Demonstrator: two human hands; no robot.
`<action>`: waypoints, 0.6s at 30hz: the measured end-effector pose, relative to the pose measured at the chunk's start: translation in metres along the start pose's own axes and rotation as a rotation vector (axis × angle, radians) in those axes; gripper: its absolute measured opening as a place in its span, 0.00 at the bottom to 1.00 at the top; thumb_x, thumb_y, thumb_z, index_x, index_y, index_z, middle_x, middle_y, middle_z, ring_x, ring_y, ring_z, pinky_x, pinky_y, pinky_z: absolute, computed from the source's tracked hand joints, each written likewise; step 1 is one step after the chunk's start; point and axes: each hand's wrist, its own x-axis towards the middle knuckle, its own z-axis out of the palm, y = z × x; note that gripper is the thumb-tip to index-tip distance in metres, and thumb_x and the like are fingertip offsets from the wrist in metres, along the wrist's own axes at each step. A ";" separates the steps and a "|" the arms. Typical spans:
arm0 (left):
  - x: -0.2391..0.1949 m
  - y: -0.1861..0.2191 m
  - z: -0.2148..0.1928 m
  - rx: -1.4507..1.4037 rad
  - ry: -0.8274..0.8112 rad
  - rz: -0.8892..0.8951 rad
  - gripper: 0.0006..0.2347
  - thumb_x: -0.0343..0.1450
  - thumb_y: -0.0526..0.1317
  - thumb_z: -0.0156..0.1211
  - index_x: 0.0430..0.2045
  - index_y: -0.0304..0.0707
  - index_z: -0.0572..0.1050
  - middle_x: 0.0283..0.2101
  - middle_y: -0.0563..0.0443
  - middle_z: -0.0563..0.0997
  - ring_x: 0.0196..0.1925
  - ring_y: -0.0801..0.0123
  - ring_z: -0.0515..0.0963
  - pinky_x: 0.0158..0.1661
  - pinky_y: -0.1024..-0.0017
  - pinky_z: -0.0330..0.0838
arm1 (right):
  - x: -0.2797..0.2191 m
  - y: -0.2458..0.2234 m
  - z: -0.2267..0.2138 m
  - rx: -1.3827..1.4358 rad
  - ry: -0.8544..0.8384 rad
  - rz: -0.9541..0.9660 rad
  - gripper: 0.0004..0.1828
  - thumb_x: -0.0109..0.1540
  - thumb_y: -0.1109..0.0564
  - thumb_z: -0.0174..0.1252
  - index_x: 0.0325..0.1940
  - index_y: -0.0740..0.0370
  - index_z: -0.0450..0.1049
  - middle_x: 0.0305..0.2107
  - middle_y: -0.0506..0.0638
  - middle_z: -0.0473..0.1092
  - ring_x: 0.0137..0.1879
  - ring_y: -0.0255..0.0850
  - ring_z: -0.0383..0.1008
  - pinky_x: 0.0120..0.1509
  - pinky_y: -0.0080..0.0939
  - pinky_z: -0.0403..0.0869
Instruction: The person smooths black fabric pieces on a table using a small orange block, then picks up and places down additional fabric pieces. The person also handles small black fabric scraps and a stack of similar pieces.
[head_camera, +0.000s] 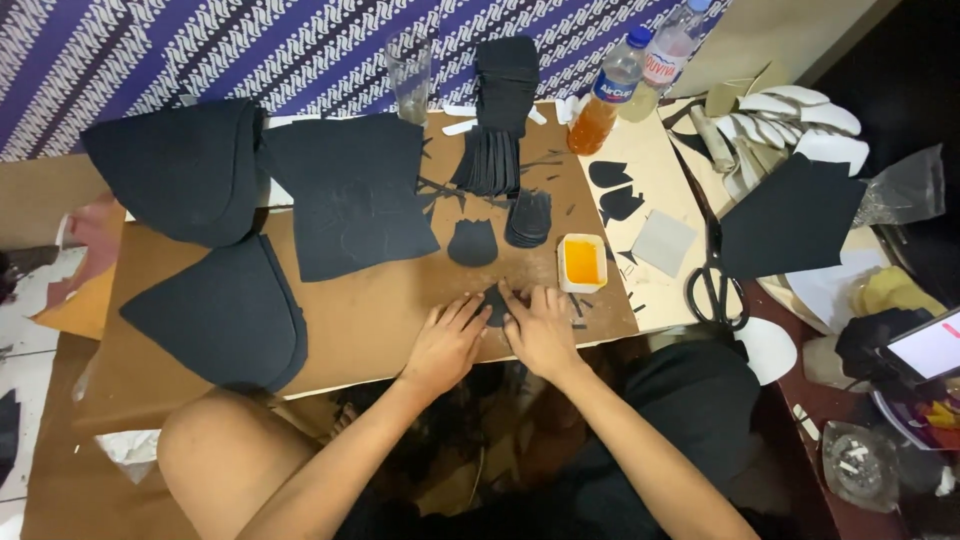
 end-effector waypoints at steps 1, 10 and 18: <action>-0.001 0.001 0.000 0.001 -0.001 -0.001 0.16 0.78 0.44 0.46 0.59 0.45 0.72 0.63 0.48 0.72 0.66 0.60 0.68 0.56 0.60 0.63 | 0.000 -0.004 -0.002 0.002 0.000 -0.001 0.22 0.63 0.46 0.50 0.58 0.49 0.77 0.39 0.53 0.62 0.46 0.49 0.60 0.51 0.49 0.59; 0.002 0.002 -0.001 0.019 0.067 0.025 0.15 0.76 0.43 0.47 0.57 0.43 0.72 0.61 0.47 0.73 0.66 0.60 0.69 0.56 0.61 0.63 | 0.013 0.014 -0.010 -0.159 0.073 -0.120 0.16 0.62 0.47 0.49 0.42 0.52 0.80 0.34 0.54 0.64 0.44 0.52 0.64 0.49 0.49 0.63; 0.002 0.001 -0.001 0.050 0.069 0.031 0.16 0.76 0.42 0.48 0.58 0.44 0.71 0.60 0.47 0.72 0.65 0.59 0.69 0.54 0.61 0.63 | 0.013 0.018 -0.018 -0.141 0.028 -0.146 0.17 0.62 0.45 0.49 0.47 0.48 0.79 0.37 0.55 0.65 0.45 0.52 0.64 0.51 0.49 0.64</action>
